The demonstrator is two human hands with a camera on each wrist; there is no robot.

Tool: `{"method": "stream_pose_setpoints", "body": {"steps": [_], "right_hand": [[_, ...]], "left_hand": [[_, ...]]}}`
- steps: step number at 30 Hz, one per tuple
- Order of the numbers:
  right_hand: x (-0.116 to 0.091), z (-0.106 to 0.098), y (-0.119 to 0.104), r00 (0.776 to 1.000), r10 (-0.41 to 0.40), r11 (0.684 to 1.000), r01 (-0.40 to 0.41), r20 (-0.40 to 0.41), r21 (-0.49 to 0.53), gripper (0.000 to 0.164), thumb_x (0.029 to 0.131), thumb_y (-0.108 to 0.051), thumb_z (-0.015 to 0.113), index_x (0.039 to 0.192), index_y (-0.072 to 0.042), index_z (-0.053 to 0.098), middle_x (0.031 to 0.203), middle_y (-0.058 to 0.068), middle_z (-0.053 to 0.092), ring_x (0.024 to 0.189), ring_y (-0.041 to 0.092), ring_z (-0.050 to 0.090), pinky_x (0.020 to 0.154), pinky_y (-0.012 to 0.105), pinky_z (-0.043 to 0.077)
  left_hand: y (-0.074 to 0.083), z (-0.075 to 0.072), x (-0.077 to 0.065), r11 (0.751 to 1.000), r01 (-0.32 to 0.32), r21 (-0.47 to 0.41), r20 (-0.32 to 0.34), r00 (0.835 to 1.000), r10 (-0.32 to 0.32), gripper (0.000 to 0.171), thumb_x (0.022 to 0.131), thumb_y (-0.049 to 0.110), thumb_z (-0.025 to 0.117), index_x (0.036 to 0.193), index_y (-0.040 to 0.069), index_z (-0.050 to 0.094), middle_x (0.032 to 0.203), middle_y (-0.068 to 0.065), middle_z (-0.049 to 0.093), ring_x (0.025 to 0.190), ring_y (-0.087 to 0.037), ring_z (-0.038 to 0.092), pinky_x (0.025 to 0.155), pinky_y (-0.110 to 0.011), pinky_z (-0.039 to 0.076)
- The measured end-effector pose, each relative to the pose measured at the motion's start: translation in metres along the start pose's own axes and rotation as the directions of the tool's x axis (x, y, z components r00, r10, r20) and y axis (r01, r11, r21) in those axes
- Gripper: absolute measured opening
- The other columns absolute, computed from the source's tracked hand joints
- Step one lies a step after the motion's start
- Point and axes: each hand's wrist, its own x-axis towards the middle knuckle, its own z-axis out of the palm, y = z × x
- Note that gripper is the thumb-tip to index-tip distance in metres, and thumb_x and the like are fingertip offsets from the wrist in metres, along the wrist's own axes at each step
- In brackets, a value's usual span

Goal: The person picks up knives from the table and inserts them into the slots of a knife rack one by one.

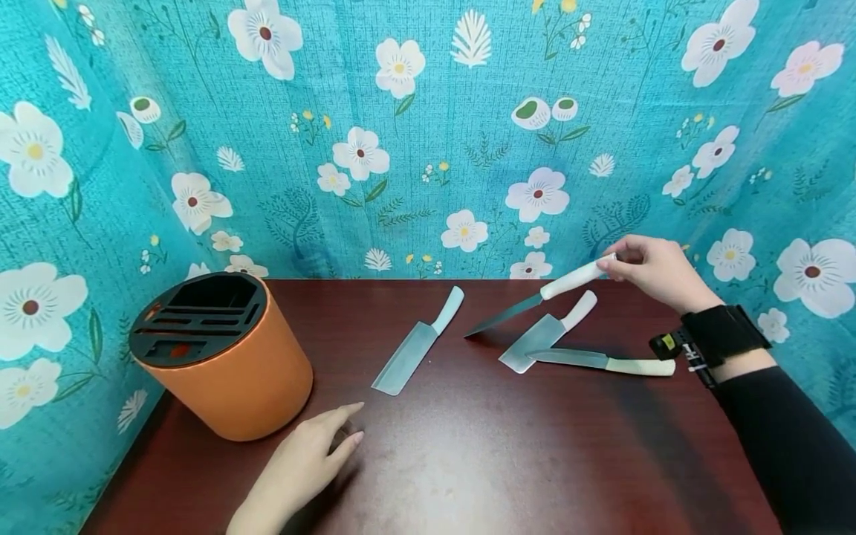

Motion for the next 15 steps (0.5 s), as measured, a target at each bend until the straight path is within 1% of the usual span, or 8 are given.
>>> {"method": "stream_pose_setpoints", "body": {"steps": [2, 4, 7, 9, 12, 13, 15], "right_hand": [[0.004, 0.000, -0.012, 0.999, -0.017, 1.000, 0.017, -0.034, -0.007, 0.040, 0.098, -0.047, 0.062, 0.114, -0.011, 0.069, 0.084, 0.004, 0.072, 0.079, 0.015, 0.058, 0.070, 0.032, 0.043], [0.007, 0.000, -0.022, 0.998, -0.036, 0.999, 0.035, -0.060, -0.007, 0.040, 0.097, -0.047, 0.064, 0.114, -0.011, 0.070, 0.086, 0.004, 0.074, 0.079, 0.013, 0.059, 0.069, 0.030, 0.044], [0.011, -0.001, -0.039, 0.994, -0.068, 0.998, 0.068, -0.089, 0.001, 0.040, 0.097, -0.048, 0.064, 0.113, -0.012, 0.070, 0.087, 0.006, 0.074, 0.077, 0.013, 0.058, 0.069, 0.029, 0.043], [0.012, -0.002, -0.050, 0.990, -0.090, 0.996, 0.091, -0.111, -0.002, 0.040, 0.096, -0.048, 0.064, 0.112, -0.013, 0.070, 0.087, 0.006, 0.072, 0.078, 0.015, 0.057, 0.069, 0.030, 0.043], [0.014, -0.005, -0.067, 0.978, -0.146, 0.989, 0.142, -0.148, -0.041, 0.037, 0.096, -0.047, 0.065, 0.110, -0.013, 0.071, 0.085, 0.008, 0.069, 0.077, 0.019, 0.054, 0.069, 0.032, 0.041], [0.013, -0.006, -0.073, 0.973, -0.168, 0.985, 0.161, -0.160, -0.059, 0.035, 0.096, -0.045, 0.066, 0.108, -0.013, 0.071, 0.083, 0.008, 0.068, 0.076, 0.019, 0.053, 0.068, 0.032, 0.040], [0.012, -0.007, -0.085, 0.960, -0.218, 0.974, 0.204, -0.175, -0.097, 0.030, 0.096, -0.040, 0.068, 0.106, -0.012, 0.071, 0.080, 0.008, 0.067, 0.074, 0.020, 0.052, 0.067, 0.032, 0.038]], "left_hand": [[-0.002, -0.004, 0.002, 1.000, -0.019, 0.021, -0.007, 1.000, 0.019, 0.034, 0.095, 0.027, 0.071, 0.129, 0.020, 0.069, 0.110, 0.006, 0.073, 0.085, -0.005, 0.063, 0.076, -0.032, 0.053], [-0.004, -0.010, 0.005, 0.999, -0.040, 0.021, -0.001, 0.999, 0.040, 0.032, 0.096, 0.027, 0.069, 0.127, 0.017, 0.069, 0.117, 0.002, 0.073, 0.091, -0.011, 0.067, 0.078, -0.035, 0.055], [-0.007, -0.023, 0.013, 0.998, -0.064, -0.009, 0.016, 0.998, 0.064, 0.032, 0.099, 0.027, 0.065, 0.128, 0.014, 0.068, 0.124, -0.003, 0.072, 0.103, -0.019, 0.070, 0.084, -0.042, 0.057], [-0.008, -0.034, 0.021, 0.996, -0.074, -0.042, 0.024, 0.997, 0.075, 0.034, 0.100, 0.027, 0.063, 0.131, 0.013, 0.066, 0.124, -0.005, 0.072, 0.108, -0.023, 0.069, 0.088, -0.045, 0.057], [-0.005, -0.048, 0.033, 0.991, -0.115, -0.063, -0.014, 0.993, 0.114, 0.037, 0.101, 0.027, 0.061, 0.135, 0.012, 0.063, 0.122, -0.006, 0.072, 0.110, -0.026, 0.068, 0.091, -0.049, 0.056], [-0.003, -0.052, 0.037, 0.989, -0.133, -0.061, -0.032, 0.991, 0.131, 0.037, 0.101, 0.026, 0.062, 0.135, 0.012, 0.062, 0.122, -0.007, 0.072, 0.111, -0.027, 0.068, 0.092, -0.049, 0.056], [0.006, -0.057, 0.044, 0.985, -0.168, -0.028, -0.077, 0.983, 0.166, 0.039, 0.101, 0.026, 0.062, 0.136, 0.011, 0.062, 0.124, -0.009, 0.071, 0.113, -0.028, 0.068, 0.095, -0.051, 0.055]]}}
